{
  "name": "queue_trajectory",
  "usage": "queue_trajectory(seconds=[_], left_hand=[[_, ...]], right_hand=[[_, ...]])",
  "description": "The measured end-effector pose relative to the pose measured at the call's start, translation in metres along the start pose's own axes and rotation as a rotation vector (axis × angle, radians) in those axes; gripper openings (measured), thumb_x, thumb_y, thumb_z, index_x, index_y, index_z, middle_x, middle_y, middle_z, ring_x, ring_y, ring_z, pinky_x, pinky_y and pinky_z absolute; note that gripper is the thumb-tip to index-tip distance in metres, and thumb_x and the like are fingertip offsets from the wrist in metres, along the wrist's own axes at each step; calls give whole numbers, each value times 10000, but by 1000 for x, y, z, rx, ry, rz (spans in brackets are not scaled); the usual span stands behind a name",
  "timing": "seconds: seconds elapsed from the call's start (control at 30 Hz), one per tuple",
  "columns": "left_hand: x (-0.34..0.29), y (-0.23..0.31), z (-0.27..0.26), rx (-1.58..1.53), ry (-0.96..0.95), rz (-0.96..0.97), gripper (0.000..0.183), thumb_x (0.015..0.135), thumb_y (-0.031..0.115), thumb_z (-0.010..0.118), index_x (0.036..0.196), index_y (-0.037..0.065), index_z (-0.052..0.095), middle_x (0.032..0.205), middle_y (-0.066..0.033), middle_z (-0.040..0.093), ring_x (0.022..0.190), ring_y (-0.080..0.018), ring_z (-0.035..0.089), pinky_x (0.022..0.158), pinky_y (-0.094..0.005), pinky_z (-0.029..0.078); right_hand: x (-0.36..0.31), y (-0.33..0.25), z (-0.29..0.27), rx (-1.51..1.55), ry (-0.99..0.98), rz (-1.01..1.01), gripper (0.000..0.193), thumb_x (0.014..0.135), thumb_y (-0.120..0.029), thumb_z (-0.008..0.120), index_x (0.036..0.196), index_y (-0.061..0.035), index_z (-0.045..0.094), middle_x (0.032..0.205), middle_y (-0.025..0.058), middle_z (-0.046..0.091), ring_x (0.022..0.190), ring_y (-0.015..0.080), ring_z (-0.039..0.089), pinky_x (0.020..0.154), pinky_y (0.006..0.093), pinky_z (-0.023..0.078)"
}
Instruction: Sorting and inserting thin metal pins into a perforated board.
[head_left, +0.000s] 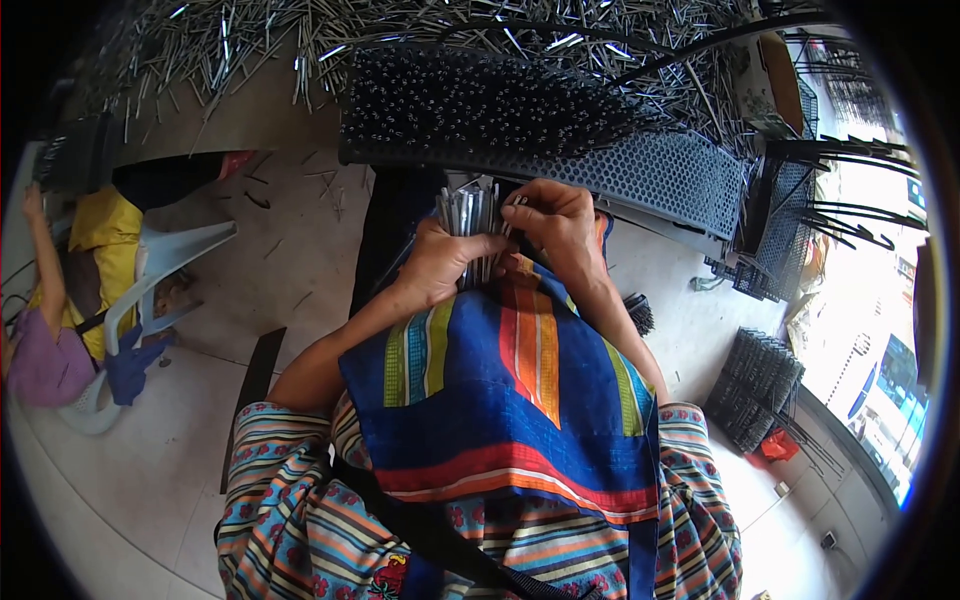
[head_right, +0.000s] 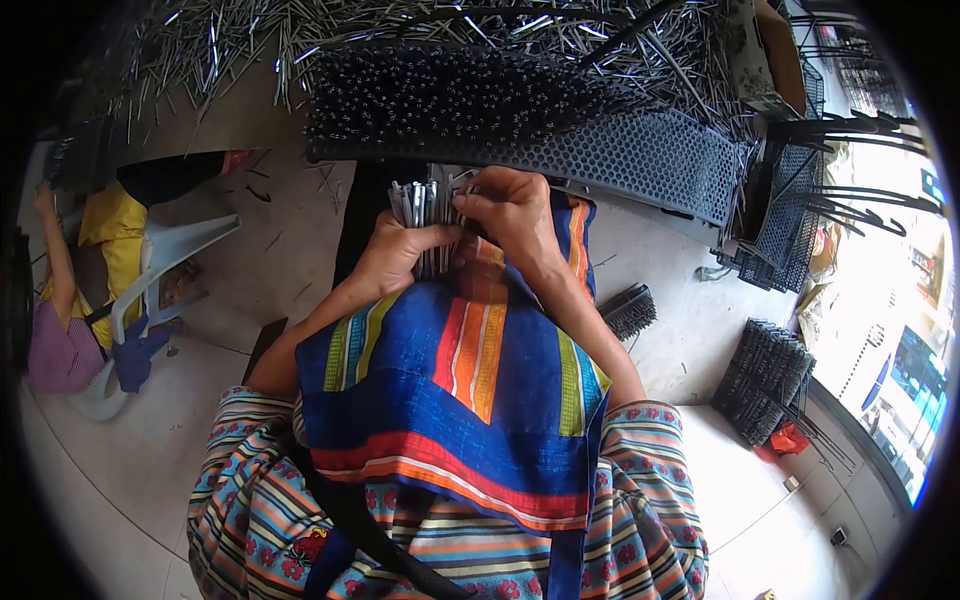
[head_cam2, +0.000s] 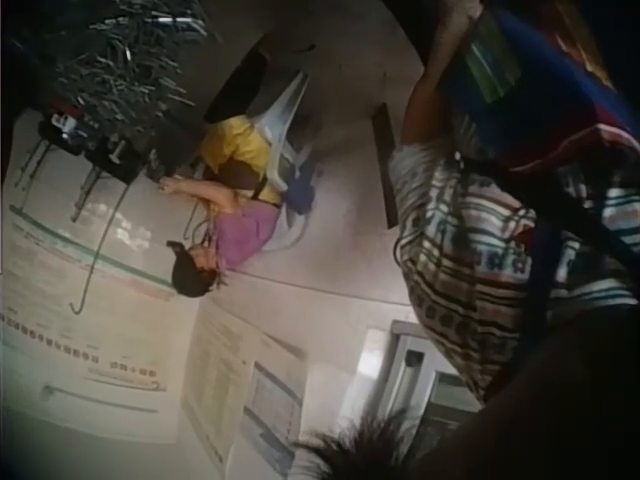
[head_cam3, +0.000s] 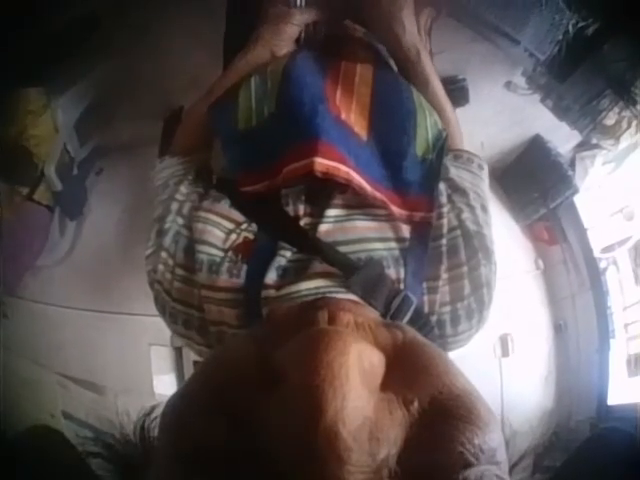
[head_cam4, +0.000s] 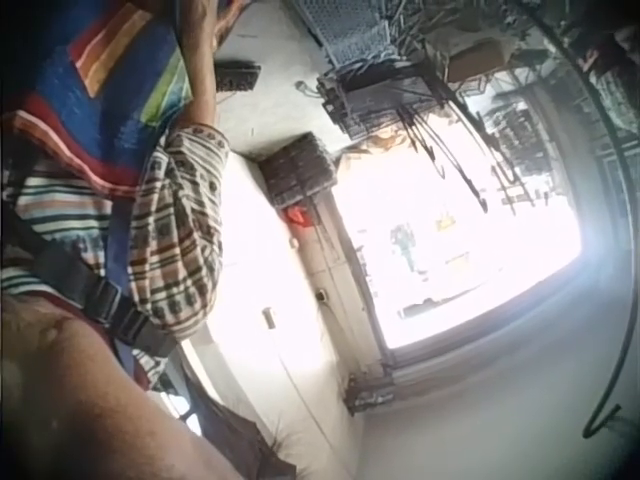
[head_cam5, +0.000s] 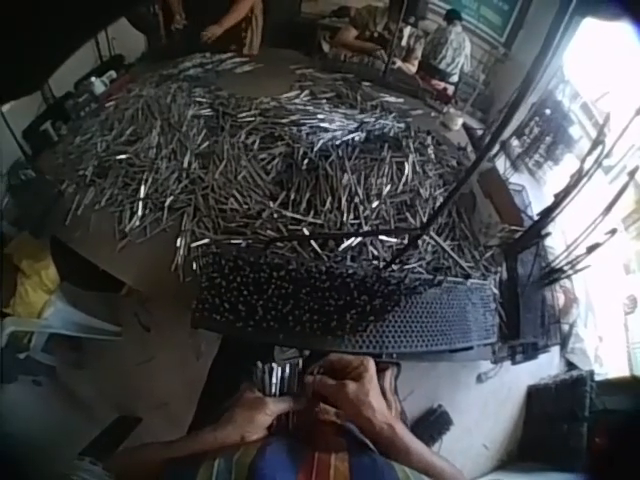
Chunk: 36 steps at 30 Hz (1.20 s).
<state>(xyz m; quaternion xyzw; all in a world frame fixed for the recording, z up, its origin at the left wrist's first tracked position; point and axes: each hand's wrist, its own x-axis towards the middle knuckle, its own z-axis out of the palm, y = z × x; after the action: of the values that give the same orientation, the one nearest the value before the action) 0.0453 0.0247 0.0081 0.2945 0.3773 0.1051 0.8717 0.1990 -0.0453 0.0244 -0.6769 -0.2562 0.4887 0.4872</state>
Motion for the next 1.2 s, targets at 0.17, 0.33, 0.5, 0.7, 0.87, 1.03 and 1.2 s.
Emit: queue_trajectory(seconds=[0.17, 0.33, 0.5, 0.7, 0.87, 1.03, 1.2], left_hand=[[0, -4, -19, -26, 123, 24, 191, 822, -46, 606, 1011, -42, 633, 827, -130, 685, 715, -212, 691, 610, -299, 574], [-9, -11, -26, 85, 85, -4, 253, 833, -27, 593, 1085, -33, 611, 864, -151, 685, 734, -213, 678, 656, -319, 565], [-10, -13, -29, 161, -8, 40, 257, 837, -24, 595, 1094, -34, 598, 876, -154, 686, 740, -209, 676, 660, -313, 557], [-7, -10, -26, 12, 99, 24, 242, 823, -26, 618, 1065, -29, 611, 875, -149, 686, 743, -223, 682, 661, -325, 560], [-7, -4, -19, -116, 128, 28, 173, 803, -72, 609, 974, -62, 632, 845, -152, 688, 732, -225, 692, 643, -301, 568], [-7, -7, -17, -81, 118, 36, 171, 799, -73, 624, 970, -62, 633, 851, -159, 687, 739, -224, 693, 657, -310, 583], [-7, -2, -14, -76, 105, 3, 162, 805, -68, 628, 967, -59, 634, 853, -162, 687, 750, -230, 697, 660, -319, 585]], right_hand=[[6, -4, 2, 99, 148, -152, 60, 811, 12, 670, 869, 18, 686, 654, -4, 591, 527, 28, 459, 480, 183, 337], [19, -19, 10, -86, 337, -698, 100, 789, 72, 665, 870, 17, 685, 756, 12, 610, 573, 45, 490, 515, 189, 372], [25, -19, 7, -293, 344, -846, 148, 746, 103, 677, 867, 19, 683, 815, 50, 639, 669, 71, 555, 586, 202, 437], [17, -9, 8, -415, 278, -965, 196, 697, 99, 701, 873, 14, 685, 845, 99, 663, 703, 156, 627, 608, 238, 484], [2, 2, 12, -734, 55, -1137, 236, 641, 44, 733, 866, -8, 686, 882, 129, 675, 731, 264, 672, 657, 304, 537], [17, -4, 20, -504, 322, -882, 157, 705, 18, 727, 857, 12, 690, 851, 125, 669, 680, 210, 650, 606, 277, 505], [29, -24, 23, -508, 344, -711, 118, 732, 46, 694, 843, 9, 711, 759, 85, 641, 657, 154, 618, 591, 258, 471]])
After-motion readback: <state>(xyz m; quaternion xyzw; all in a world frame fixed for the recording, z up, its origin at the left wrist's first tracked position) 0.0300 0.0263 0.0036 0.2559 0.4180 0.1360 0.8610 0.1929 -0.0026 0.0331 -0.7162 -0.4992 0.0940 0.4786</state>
